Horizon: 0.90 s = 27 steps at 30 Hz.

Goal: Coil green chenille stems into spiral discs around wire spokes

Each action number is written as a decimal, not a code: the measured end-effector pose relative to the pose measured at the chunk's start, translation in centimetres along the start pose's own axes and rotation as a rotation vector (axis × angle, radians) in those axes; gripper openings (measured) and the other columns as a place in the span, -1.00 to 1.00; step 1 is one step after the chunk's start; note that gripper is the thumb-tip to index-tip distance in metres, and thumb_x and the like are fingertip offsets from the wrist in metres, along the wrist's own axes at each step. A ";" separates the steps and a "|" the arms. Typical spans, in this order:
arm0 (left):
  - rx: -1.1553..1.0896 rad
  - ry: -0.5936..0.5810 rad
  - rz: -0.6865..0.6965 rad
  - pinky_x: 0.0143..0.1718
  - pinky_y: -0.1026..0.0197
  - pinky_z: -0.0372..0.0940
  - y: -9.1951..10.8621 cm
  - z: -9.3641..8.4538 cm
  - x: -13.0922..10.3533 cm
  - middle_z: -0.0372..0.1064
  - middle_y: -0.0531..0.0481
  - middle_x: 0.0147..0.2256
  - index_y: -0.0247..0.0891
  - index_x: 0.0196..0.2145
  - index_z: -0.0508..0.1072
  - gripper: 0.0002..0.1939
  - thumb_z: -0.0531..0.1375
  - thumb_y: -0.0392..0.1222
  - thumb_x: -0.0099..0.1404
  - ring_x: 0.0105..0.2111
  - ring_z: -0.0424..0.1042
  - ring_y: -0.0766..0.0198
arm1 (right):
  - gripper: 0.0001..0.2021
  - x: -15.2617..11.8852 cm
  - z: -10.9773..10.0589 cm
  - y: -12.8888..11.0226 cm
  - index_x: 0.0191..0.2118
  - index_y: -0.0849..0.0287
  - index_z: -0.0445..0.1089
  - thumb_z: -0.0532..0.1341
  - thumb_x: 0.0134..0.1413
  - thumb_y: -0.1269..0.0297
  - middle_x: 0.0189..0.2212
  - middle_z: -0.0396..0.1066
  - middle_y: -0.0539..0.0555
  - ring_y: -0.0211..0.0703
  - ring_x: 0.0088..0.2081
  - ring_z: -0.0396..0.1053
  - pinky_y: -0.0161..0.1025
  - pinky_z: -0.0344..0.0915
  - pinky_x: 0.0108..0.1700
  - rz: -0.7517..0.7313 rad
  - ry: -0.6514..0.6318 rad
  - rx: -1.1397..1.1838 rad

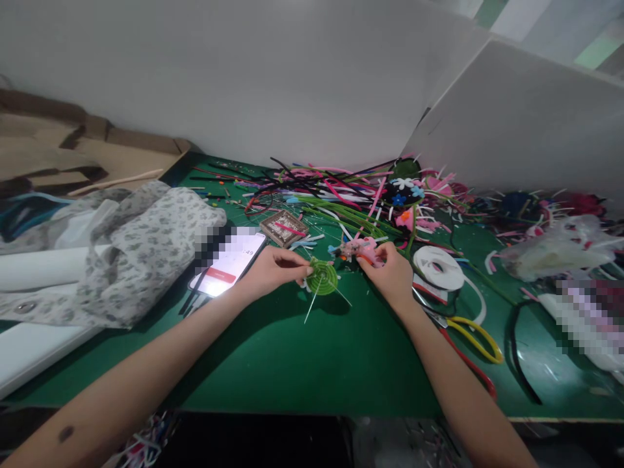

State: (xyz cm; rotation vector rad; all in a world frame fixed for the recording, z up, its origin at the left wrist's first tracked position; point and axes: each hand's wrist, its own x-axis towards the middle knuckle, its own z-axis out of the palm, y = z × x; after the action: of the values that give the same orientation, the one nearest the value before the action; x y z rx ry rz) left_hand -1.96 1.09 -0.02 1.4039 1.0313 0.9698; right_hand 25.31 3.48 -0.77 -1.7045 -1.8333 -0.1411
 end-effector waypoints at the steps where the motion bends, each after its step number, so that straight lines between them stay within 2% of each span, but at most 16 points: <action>1: 0.012 -0.032 -0.015 -0.41 0.25 0.39 0.0 0.1 0.0 0.50 0.01 -0.57 -0.27 -0.43 0.59 -0.86 0.35 -0.15 0.07 -0.54 0.46 0.30 | -0.69 0.1 0.1 0.2 -0.40 0.09 0.22 0.27 -0.12 -0.01 -0.48 0.37 0.01 -0.08 -0.43 0.32 -0.26 0.11 -0.44 0.012 0.003 -0.018; 4: 0.074 -0.092 -0.042 -0.42 0.25 0.38 -0.3 0.6 -0.1 0.50 -0.01 -0.55 -0.26 -0.43 0.59 -0.86 0.34 -0.14 0.07 -0.54 0.46 0.29 | -0.73 0.3 -0.1 0.3 -0.40 0.11 0.26 0.23 -0.03 0.02 -0.39 0.38 0.10 0.01 -0.28 0.31 -0.17 0.20 -0.33 -0.034 0.081 -0.047; 6: 0.109 -0.107 -0.043 -0.42 0.26 0.37 -0.7 0.7 0.0 0.50 -0.02 -0.55 -0.26 -0.42 0.59 -0.86 0.33 -0.14 0.08 -0.53 0.46 0.29 | -0.79 0.2 -0.6 -0.2 -0.38 0.13 0.31 0.20 0.03 0.09 -0.30 0.40 0.16 0.05 -0.17 0.31 -0.08 0.24 -0.18 -0.110 0.143 0.041; 7: 0.118 -0.111 -0.043 -0.42 0.26 0.36 -0.9 0.8 0.0 0.50 -0.02 -0.56 -0.26 -0.42 0.60 -0.86 0.32 -0.14 0.08 -0.53 0.47 0.29 | -0.81 0.1 -0.8 -0.7 -0.36 0.14 0.33 0.20 0.05 0.12 -0.27 0.41 0.16 0.04 -0.15 0.32 -0.05 0.25 -0.12 -0.146 0.129 0.134; 8: 0.121 -0.112 -0.045 -0.42 0.26 0.36 -1.1 0.8 0.1 0.50 -0.03 -0.56 -0.26 -0.42 0.60 -0.85 0.32 -0.14 0.09 -0.53 0.47 0.29 | -0.83 -0.2 -1.1 -1.3 -0.34 0.14 0.36 0.20 0.06 0.15 -0.27 0.43 0.15 0.01 -0.16 0.34 -0.07 0.27 -0.12 -0.168 0.067 0.259; 11: 0.116 -0.103 -0.058 -0.42 0.26 0.36 -1.6 0.8 0.3 0.51 -0.02 -0.55 -0.27 -0.40 0.60 -0.84 0.31 -0.13 0.09 -0.53 0.47 0.27 | -0.82 -1.3 -1.6 -3.2 -0.23 0.12 0.43 0.23 0.05 0.17 -0.32 0.49 0.08 -0.09 -0.28 0.44 -0.17 0.36 -0.25 -0.134 -0.368 0.669; 12: 0.117 -0.099 -0.064 -0.41 0.26 0.36 -1.6 0.8 0.3 0.51 -0.02 -0.55 -0.26 -0.39 0.61 -0.84 0.31 -0.13 0.09 -0.53 0.47 0.27 | -0.80 -1.7 -1.6 -3.8 -0.22 0.11 0.45 0.25 0.04 0.17 -0.31 0.51 0.07 -0.10 -0.27 0.45 -0.18 0.38 -0.27 -0.087 -0.464 0.767; 15: 0.133 -0.113 -0.071 -0.40 0.27 0.35 -1.4 0.9 0.2 0.51 -0.01 -0.54 -0.26 -0.37 0.61 -0.84 0.30 -0.15 0.10 -0.52 0.47 0.28 | -0.77 -2.4 -1.3 -4.7 -0.25 0.13 0.50 0.30 -0.02 0.13 -0.33 0.54 0.08 -0.10 -0.30 0.48 -0.20 0.40 -0.29 0.042 -0.609 0.919; 17: 0.164 -0.142 -0.061 -0.41 0.28 0.33 -1.1 1.0 0.0 0.52 -0.03 -0.52 -0.26 -0.37 0.61 -0.84 0.29 -0.14 0.11 -0.50 0.47 0.29 | -0.78 -2.6 -0.9 -4.8 -0.30 0.15 0.53 0.33 -0.07 0.14 -0.38 0.55 0.08 -0.12 -0.36 0.48 -0.19 0.40 -0.30 0.077 -0.634 0.923; 23: 0.270 -0.184 -0.033 -0.44 0.31 0.29 -0.8 1.0 -0.1 0.54 -0.04 -0.47 -0.24 -0.32 0.61 -0.77 0.24 -0.07 0.18 -0.46 0.46 0.27 | -0.82 -2.7 -0.1 -4.3 -0.38 0.15 0.56 0.35 -0.10 0.17 -0.44 0.56 0.08 -0.13 -0.44 0.48 -0.18 0.42 -0.34 0.102 -0.605 0.895; 27: 0.241 -0.157 -0.068 -0.47 0.31 0.30 -1.0 0.9 0.1 0.54 -0.05 -0.45 -0.25 -0.30 0.60 -0.75 0.25 -0.05 0.16 -0.47 0.47 0.28 | -0.85 -2.8 0.2 -4.3 -0.38 0.13 0.56 0.34 -0.08 0.19 -0.40 0.57 0.08 -0.09 -0.36 0.50 -0.13 0.44 -0.25 0.072 -0.568 0.887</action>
State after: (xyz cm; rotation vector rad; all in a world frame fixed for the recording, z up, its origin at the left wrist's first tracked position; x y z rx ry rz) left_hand -1.15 0.97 -1.13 1.6041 1.0972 0.6899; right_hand 21.13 0.45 -0.89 -1.2000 -1.7690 1.1196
